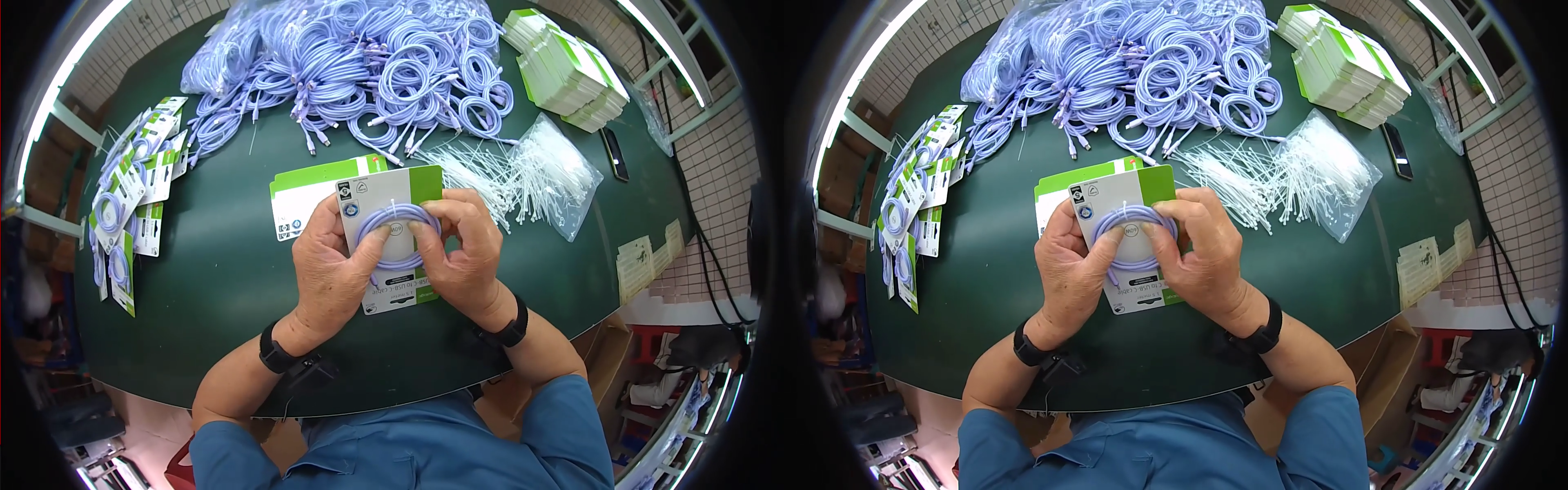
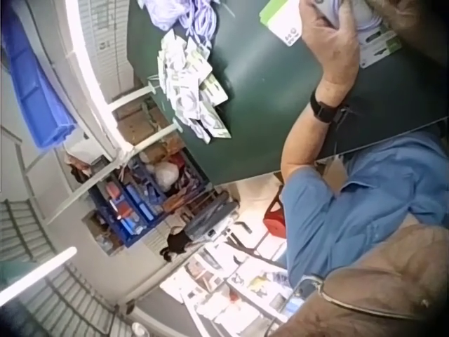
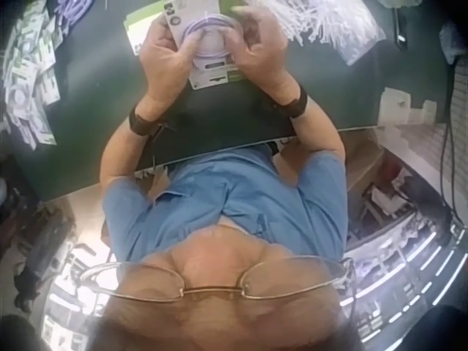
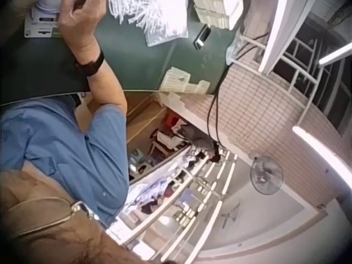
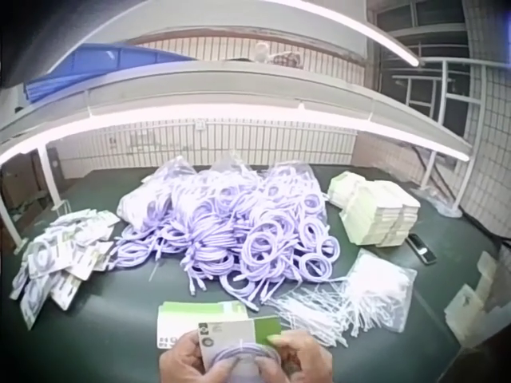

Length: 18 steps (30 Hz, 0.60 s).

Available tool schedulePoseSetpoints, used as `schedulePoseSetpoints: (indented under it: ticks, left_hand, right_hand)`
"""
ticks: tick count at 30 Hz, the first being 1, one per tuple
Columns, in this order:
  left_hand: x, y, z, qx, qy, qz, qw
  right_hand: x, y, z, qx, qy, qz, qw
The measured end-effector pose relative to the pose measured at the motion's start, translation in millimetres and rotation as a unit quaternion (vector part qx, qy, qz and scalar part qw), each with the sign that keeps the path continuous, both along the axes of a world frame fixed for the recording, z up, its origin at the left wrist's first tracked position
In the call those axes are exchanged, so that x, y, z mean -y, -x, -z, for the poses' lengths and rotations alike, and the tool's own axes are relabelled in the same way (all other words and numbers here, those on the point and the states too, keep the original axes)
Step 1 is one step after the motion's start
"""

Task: The person secures a coiled cable to a cardboard backing by threading a plastic zip tie through the holes and around the cable. After pulling the zip tie tight, the person picks up another cable and backing to repeat the process.

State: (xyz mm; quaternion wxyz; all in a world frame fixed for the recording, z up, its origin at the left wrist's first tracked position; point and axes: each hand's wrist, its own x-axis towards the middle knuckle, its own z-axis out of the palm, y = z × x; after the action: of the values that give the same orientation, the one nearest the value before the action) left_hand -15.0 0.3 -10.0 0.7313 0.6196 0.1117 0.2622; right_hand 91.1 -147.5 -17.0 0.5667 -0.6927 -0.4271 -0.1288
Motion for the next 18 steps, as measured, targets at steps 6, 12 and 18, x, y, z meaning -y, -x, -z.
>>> schedulePoseSetpoints:
  ticks: [6,12,18]
  left_hand:
    - [-15.8,-7.5,-2.6,0.005,0.023,-0.001,1.0]
    - [-20.2,1.4,5.6,-0.034,-0.054,-0.043,0.997]
    - [-6.5,-5.7,16.7,-0.066,-0.164,-0.061,0.982]
  right_hand:
    - [-3.4,8.0,-13.8,-0.382,-0.141,-0.122,0.905]
    - [3.5,-13.5,14.4,-0.505,0.003,-0.182,0.844]
    - [17.0,-18.1,24.7,-0.507,-0.063,-0.196,0.837]
